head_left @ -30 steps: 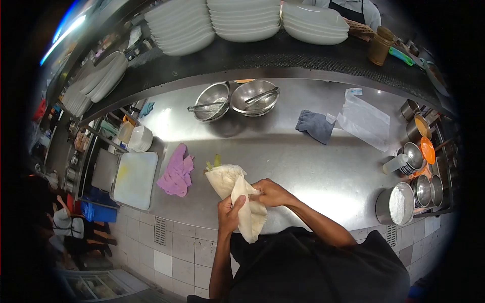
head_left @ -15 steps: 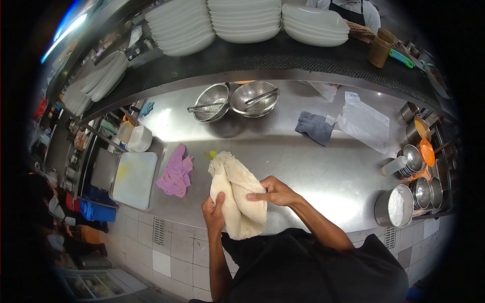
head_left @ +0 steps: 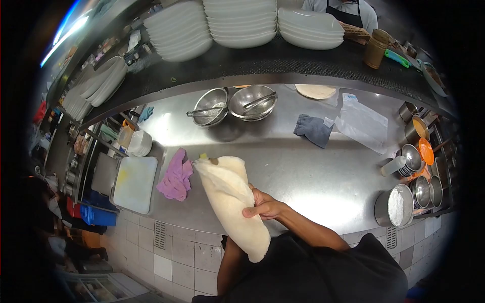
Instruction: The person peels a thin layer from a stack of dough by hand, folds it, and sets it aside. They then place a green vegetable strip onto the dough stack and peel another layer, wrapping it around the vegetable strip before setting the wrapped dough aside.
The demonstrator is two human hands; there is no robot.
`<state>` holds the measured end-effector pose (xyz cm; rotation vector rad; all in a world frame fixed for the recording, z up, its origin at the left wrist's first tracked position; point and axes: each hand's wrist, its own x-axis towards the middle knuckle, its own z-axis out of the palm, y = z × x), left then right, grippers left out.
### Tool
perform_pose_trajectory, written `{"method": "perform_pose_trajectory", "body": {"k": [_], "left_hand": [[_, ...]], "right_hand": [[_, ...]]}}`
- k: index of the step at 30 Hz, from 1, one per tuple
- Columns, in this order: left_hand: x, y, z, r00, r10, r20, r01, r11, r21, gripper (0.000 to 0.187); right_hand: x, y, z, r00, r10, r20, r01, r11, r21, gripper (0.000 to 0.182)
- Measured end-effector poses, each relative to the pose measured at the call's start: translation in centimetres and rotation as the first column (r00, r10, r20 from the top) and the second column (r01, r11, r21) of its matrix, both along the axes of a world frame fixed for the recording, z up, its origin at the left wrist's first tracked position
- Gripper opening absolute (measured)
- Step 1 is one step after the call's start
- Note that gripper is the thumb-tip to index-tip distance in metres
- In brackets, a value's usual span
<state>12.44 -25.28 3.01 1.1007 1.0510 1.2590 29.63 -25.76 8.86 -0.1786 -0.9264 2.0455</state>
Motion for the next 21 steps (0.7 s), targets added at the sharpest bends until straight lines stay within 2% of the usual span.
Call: {"method": "perform_pose_trajectory", "body": {"k": [1,3,4,6,7,9,10,12,13,15,16,17,19,20,21], "left_hand": [[0.2,0.1,0.5,0.999,0.004,0.054,-0.004,1.000,-0.006,0.037],[0.7,0.2,1.4,0.987,0.006,0.159,-0.003,1.000,-0.018,0.038],[0.9,0.1,1.9,0.978,0.004,0.208,0.002,1.000,-0.028,0.038],[1.2,-0.1,2.9,0.951,0.011,0.308,0.003,0.999,-0.045,0.039],[1.3,-0.3,3.5,0.933,0.022,0.358,-0.003,0.999,-0.054,0.039],[1.4,-0.6,4.6,0.890,0.046,0.454,-0.015,0.997,-0.071,0.040],[1.4,-0.8,5.3,0.866,0.054,0.497,-0.017,0.997,-0.080,0.040],[1.5,-1.3,6.3,0.811,0.070,0.581,-0.010,0.994,-0.104,0.041],[1.6,-1.5,6.9,0.780,0.075,0.621,-0.003,0.993,-0.116,0.041],[1.9,-1.5,8.4,0.711,0.088,0.698,0.008,0.991,-0.132,0.042],[1.8,-1.4,9.0,0.710,0.089,0.699,0.004,0.991,-0.130,0.042],[1.4,-1.1,9.7,0.733,0.084,0.675,0.059,0.981,-0.186,0.044],[0.5,-0.6,9.4,0.753,0.083,0.653,0.102,0.965,-0.240,0.047],[0.1,-0.1,7.8,0.864,-0.064,0.499,0.178,0.967,-0.184,0.047],[0.0,0.1,6.4,0.924,-0.211,0.318,0.268,0.952,-0.147,0.048]], "right_hand": [[0.3,0.2,0.3,1.000,0.000,0.002,0.000,1.000,0.004,0.031],[1.4,0.8,1.2,1.000,0.015,0.026,-0.019,0.989,0.148,0.034],[2.0,1.0,1.2,1.000,0.008,0.024,-0.012,0.989,0.148,0.034],[3.2,1.4,1.0,0.960,-0.100,0.263,0.089,0.995,0.054,0.034],[3.4,1.4,1.2,0.960,-0.095,0.264,0.084,0.995,0.055,0.034],[3.7,1.4,1.8,0.863,-0.195,0.465,0.120,0.975,0.186,0.034],[3.9,1.8,1.8,0.865,-0.194,0.463,0.119,0.975,0.187,0.034],[4.6,2.2,1.3,0.743,-0.255,0.618,0.147,0.964,0.221,0.039],[4.9,2.2,0.9,0.742,-0.258,0.618,0.153,0.964,0.219,0.039],[5.6,2.7,-0.3,0.482,-0.406,0.777,0.240,0.914,0.328,0.038],[6.1,2.9,-1.3,0.391,-0.419,0.819,0.236,0.906,0.351,0.038],[6.4,2.8,-1.8,0.394,-0.417,0.819,0.229,0.907,0.352,0.038],[6.7,2.6,-2.3,0.191,-0.424,0.885,0.219,0.897,0.383,0.038],[6.2,2.2,-1.3,0.128,-0.436,0.891,0.202,0.891,0.407,0.036],[5.7,1.7,-0.7,0.125,-0.430,0.894,0.200,0.893,0.402,0.036]]}}
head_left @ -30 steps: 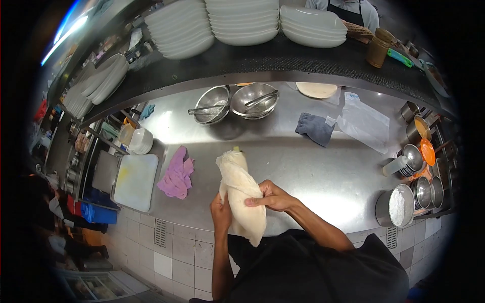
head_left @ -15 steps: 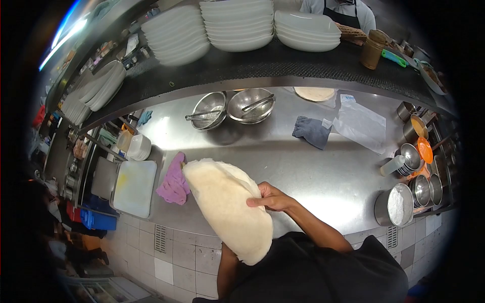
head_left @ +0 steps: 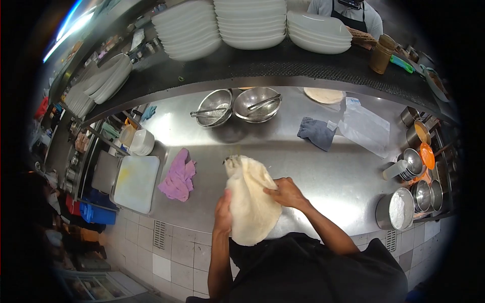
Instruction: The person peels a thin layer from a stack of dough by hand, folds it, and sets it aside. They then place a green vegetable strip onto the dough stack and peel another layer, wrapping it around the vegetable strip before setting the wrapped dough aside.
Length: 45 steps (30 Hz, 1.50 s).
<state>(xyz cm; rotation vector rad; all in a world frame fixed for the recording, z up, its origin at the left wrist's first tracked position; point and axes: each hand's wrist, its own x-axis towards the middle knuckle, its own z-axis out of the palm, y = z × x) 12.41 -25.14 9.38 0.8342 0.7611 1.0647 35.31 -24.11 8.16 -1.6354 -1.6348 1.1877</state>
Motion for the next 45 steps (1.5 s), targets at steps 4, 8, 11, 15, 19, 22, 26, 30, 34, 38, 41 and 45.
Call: {"method": "perform_pose_trajectory", "body": {"k": [4,8,11,15,19,22,26,30,34,38,41,45], "left_hand": [[3.9,-0.4,-0.7,0.788,0.074,-0.611,0.156,0.936,0.314,0.043],[3.3,0.2,-2.8,0.894,0.145,-0.424,-0.036,0.967,0.253,0.044],[2.7,0.8,-3.0,0.964,0.225,-0.144,-0.205,0.968,0.142,0.048],[1.4,2.3,-3.5,0.970,0.212,-0.120,-0.199,0.974,0.112,0.048],[2.0,3.2,-4.0,0.950,0.254,-0.182,-0.241,0.966,0.091,0.046],[2.8,2.8,-6.6,0.909,0.250,-0.332,-0.149,0.942,0.301,0.043],[4.6,2.1,-6.3,0.979,0.186,-0.085,-0.168,0.968,0.184,0.040],[6.5,1.6,-5.0,0.991,0.134,-0.031,-0.128,0.982,0.136,0.039],[6.4,2.5,-3.1,0.997,0.074,0.030,-0.077,0.992,0.099,0.038],[2.8,3.0,-1.4,0.996,0.012,0.085,-0.017,0.998,0.060,0.037],[1.2,2.5,-0.4,0.991,-0.025,0.132,0.022,0.999,0.025,0.036],[2.0,2.1,1.9,0.978,-0.176,-0.110,0.187,0.977,0.100,0.033]], "right_hand": [[-1.0,-0.7,0.0,0.986,0.147,0.074,-0.161,0.956,0.245,0.024],[-0.5,-0.4,2.6,0.989,0.137,-0.050,-0.126,0.975,0.185,0.023],[-0.3,-0.3,2.5,0.924,0.166,-0.343,-0.133,0.984,0.117,0.025],[0.1,0.5,2.8,0.773,0.215,-0.596,-0.211,0.974,0.078,0.026],[-0.4,0.9,2.2,0.600,0.228,-0.767,-0.281,0.957,0.064,0.019],[-2.0,0.6,2.3,0.389,0.208,-0.897,-0.344,0.936,0.068,0.017],[-2.2,0.9,0.4,0.157,0.294,-0.943,-0.416,0.885,0.207,0.036],[-3.8,0.6,-2.9,-0.328,0.099,-0.939,-0.401,0.886,0.234,0.066],[-2.0,0.9,-1.0,-0.100,0.182,-0.978,-0.205,0.958,0.199,0.073],[2.1,2.6,-0.8,0.241,0.136,-0.961,-0.217,0.973,0.084,0.042],[0.7,2.7,-0.8,0.623,0.081,-0.778,-0.114,0.993,0.013,0.030],[-0.8,4.1,-3.0,0.981,0.102,-0.164,-0.057,0.964,0.259,0.021]]}}
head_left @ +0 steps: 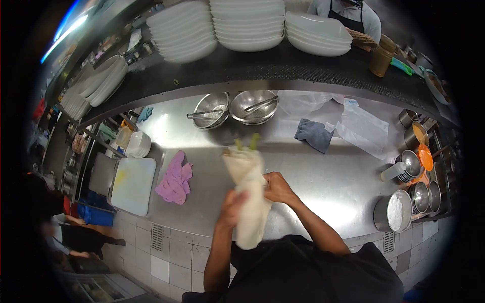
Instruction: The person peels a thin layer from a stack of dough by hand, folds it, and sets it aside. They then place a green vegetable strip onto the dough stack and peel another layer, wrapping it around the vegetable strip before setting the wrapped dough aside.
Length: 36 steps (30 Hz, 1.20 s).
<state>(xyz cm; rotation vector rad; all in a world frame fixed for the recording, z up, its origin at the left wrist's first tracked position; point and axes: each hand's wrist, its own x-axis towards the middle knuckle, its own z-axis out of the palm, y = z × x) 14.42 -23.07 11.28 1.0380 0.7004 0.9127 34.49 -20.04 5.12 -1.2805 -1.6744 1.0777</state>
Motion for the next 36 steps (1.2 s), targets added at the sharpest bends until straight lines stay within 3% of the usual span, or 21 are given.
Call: {"method": "perform_pose_trajectory", "body": {"k": [1,2,3,5,6,7,9,10,12,16,19,24,27,29,30,31,32,33,34,35,36], "left_hand": [[1.8,-0.2,1.0,0.979,-0.074,-0.191,0.084,0.995,0.046,0.033],[3.4,-0.7,0.5,0.957,0.017,-0.289,0.045,0.978,0.204,0.032],[4.4,-0.8,-0.1,0.922,0.124,-0.367,0.020,0.932,0.363,0.031],[4.1,-1.3,-1.3,0.892,0.230,-0.390,-0.031,0.890,0.454,0.030],[3.8,-1.6,-1.7,0.855,0.326,-0.404,-0.070,0.844,0.531,0.030],[3.3,-1.7,-2.2,0.848,0.335,-0.410,-0.085,0.850,0.519,0.030],[2.1,-2.0,-2.9,0.854,0.380,-0.355,-0.032,0.720,0.694,0.034],[1.8,-1.9,-2.8,0.852,0.421,-0.312,-0.041,0.647,0.762,0.041],[0.8,-1.6,-2.9,0.854,0.445,-0.270,-0.072,0.614,0.786,0.041],[-1.2,-0.8,-4.3,0.838,0.531,-0.125,-0.193,0.504,0.842,0.044],[-2.2,-0.4,-4.3,0.808,0.586,-0.068,-0.259,0.456,0.852,0.046],[-3.3,-0.3,-4.6,0.790,0.608,-0.081,-0.262,0.455,0.851,0.046],[-3.9,-0.2,-4.4,0.791,0.600,-0.121,-0.268,0.517,0.813,0.055],[-2.5,0.0,-0.6,0.769,0.617,0.167,-0.596,0.597,0.537,0.081],[-2.8,0.3,-0.4,0.768,0.619,0.167,-0.597,0.595,0.538,0.081],[-3.2,0.5,-0.2,0.788,0.610,-0.077,-0.423,0.629,0.652,0.091],[-3.5,0.5,0.0,0.742,0.591,-0.317,-0.226,0.664,0.713,0.102],[-3.3,0.6,-0.2,0.740,0.595,-0.313,-0.229,0.660,0.715,0.102],[-2.8,0.9,-0.7,0.741,0.537,-0.404,-0.097,0.681,0.726,0.101],[-2.3,1.3,-1.3,0.726,0.478,-0.495,0.036,0.691,0.722,0.099],[-1.7,1.3,-2.0,0.725,0.486,-0.488,0.032,0.685,0.728,0.099]], "right_hand": [[-0.4,0.0,-0.9,0.968,-0.071,0.243,0.001,0.961,0.277,0.019],[-1.1,-1.1,1.5,0.975,-0.119,-0.187,0.181,0.915,0.360,0.018],[-0.8,-1.1,1.0,0.977,-0.110,-0.185,0.172,0.917,0.361,0.018],[0.6,-0.4,0.0,0.989,-0.144,0.045,0.130,0.965,0.228,0.019],[1.3,-1.0,1.4,0.976,-0.169,0.138,0.131,0.959,0.250,0.017],[1.6,-0.9,0.8,0.979,-0.150,0.139,0.114,0.965,0.236,0.017],[2.2,-1.0,-0.8,0.960,-0.154,-0.234,0.188,0.973,0.132,0.020],[2.5,-1.0,-0.6,0.962,-0.144,-0.230,0.175,0.977,0.121,0.020],[3.2,-1.1,0.0,0.886,-0.142,-0.442,0.173,0.984,0.032,0.022],[3.7,-1.5,1.8,0.809,-0.158,-0.566,0.205,0.979,0.020,0.020],[4.6,-1.8,2.4,0.861,-0.187,-0.472,0.201,0.979,-0.021,0.020],[4.6,-2.1,2.8,0.832,-0.180,-0.524,0.204,0.979,-0.013,0.021],[5.0,-2.5,4.2,0.845,-0.187,-0.502,0.202,0.979,-0.024,0.021],[5.7,-3.0,6.0,0.933,-0.143,-0.330,0.166,0.985,0.042,0.021],[6.2,-3.2,7.0,0.987,-0.136,-0.083,0.144,0.983,0.112,0.029],[5.9,-3.3,7.8,0.988,-0.132,-0.084,0.141,0.983,0.113,0.029],[5.3,-3.3,8.6,0.991,-0.067,0.112,0.030,0.953,0.302,0.033],[4.7,-3.3,9.3,0.949,-0.038,0.313,-0.116,0.882,0.458,0.037],[4.1,-3.6,9.8,0.900,-0.055,0.433,-0.166,0.875,0.456,0.034],[3.9,-3.5,10.0,0.899,-0.057,0.433,-0.168,0.870,0.464,0.034],[3.8,-3.3,10.1,0.843,-0.011,0.538,-0.249,0.878,0.409,0.032]]}}
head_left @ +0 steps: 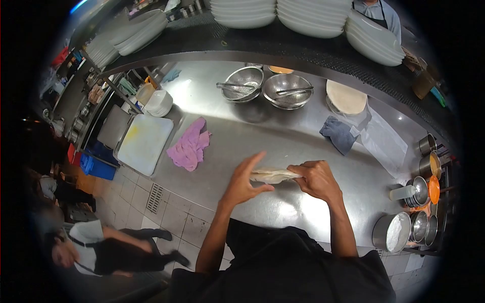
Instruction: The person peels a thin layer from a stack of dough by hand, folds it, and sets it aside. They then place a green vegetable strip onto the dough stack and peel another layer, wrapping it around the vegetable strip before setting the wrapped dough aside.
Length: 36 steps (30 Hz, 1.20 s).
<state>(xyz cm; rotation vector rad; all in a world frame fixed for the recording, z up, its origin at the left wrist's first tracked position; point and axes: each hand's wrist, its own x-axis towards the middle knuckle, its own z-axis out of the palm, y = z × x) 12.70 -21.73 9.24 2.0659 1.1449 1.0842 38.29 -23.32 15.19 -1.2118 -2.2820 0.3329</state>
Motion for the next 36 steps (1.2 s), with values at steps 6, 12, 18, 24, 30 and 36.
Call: {"method": "perform_pose_trajectory", "body": {"k": [6,12,18,24,30,36], "left_hand": [[2.8,-1.6,-5.5,0.915,-0.046,0.401,0.217,0.894,-0.391,0.054],[2.4,-3.0,-3.6,0.977,-0.063,0.204,0.124,0.946,-0.300,0.036],[3.1,-5.1,0.9,0.947,-0.018,0.322,0.094,0.971,-0.219,0.032],[2.0,-5.6,2.8,0.843,-0.009,0.537,0.101,0.985,-0.143,0.033],[-1.9,-4.3,0.2,0.859,0.442,0.259,-0.350,0.875,-0.335,0.036],[-1.3,-4.2,-5.1,0.829,0.556,0.062,-0.471,0.754,-0.458,0.045]], "right_hand": [[1.7,-0.4,1.2,0.994,0.105,0.029,-0.091,0.946,-0.312,0.021],[6.0,-0.6,-1.9,0.986,-0.118,-0.117,0.046,0.870,-0.491,0.022],[12.6,2.6,-14.0,0.476,-0.198,-0.857,-0.506,0.736,-0.451,0.077],[9.8,-0.3,-25.5,0.481,-0.312,-0.819,-0.611,0.551,-0.569,0.092],[0.3,-0.7,-14.9,0.352,-0.626,-0.695,-0.305,0.626,-0.718,0.055],[-6.0,-2.1,-8.7,0.763,-0.475,-0.438,0.113,0.765,-0.634,0.035]]}}
